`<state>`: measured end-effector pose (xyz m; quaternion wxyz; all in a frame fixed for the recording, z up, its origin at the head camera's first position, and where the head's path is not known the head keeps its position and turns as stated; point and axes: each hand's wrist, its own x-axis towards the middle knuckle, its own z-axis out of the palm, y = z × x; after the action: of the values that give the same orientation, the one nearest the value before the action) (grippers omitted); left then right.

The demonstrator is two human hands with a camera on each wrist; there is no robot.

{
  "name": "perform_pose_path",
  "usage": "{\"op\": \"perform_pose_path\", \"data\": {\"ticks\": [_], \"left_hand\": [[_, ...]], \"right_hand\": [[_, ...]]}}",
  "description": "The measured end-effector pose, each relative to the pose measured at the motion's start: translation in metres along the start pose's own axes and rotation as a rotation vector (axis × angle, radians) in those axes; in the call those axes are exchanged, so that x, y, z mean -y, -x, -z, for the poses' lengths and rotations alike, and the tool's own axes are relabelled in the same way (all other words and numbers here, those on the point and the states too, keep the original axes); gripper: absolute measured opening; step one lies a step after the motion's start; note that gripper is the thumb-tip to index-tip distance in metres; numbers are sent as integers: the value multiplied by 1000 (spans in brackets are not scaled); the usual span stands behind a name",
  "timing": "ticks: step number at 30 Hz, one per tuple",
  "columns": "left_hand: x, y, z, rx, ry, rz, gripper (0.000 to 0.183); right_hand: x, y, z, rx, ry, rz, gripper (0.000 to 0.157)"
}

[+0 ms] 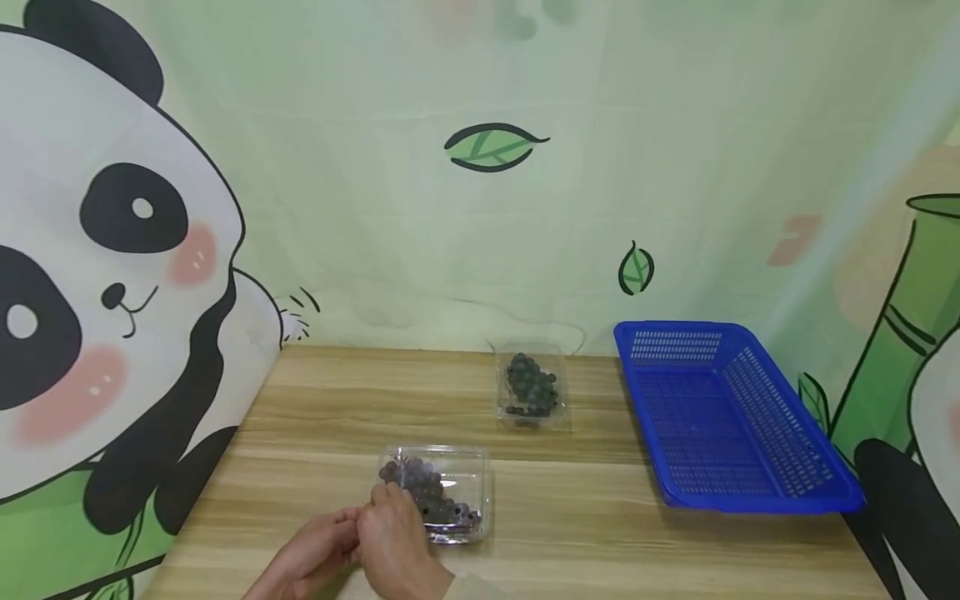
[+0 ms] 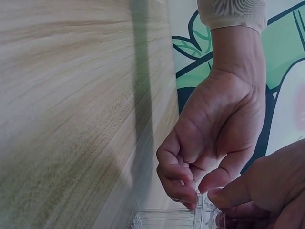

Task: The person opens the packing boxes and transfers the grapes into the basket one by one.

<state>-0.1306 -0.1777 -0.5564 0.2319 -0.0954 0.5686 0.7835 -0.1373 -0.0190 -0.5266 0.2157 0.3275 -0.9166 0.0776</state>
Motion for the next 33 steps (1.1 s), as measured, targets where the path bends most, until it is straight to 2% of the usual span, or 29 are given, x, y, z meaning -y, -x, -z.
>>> {"op": "perform_pose_path", "data": {"ticks": [10,17,21,26,33], "left_hand": [[0,0,2,0,-11,1,14],[0,-1,-2,-73,-96,-33,21],[-3,-1,-6,-147,-147,-15,25],[-5,-2,-11,-206,-182,-16,21],[-6,-5,-15,-272,-270,-37,19]], "right_hand": [[1,1,2,-53,48,13,15],[1,0,3,-104,61,8,19],[1,4,0,-50,22,2,29],[0,8,-4,20,65,-23,42],[-4,11,-5,43,123,-57,39]]}}
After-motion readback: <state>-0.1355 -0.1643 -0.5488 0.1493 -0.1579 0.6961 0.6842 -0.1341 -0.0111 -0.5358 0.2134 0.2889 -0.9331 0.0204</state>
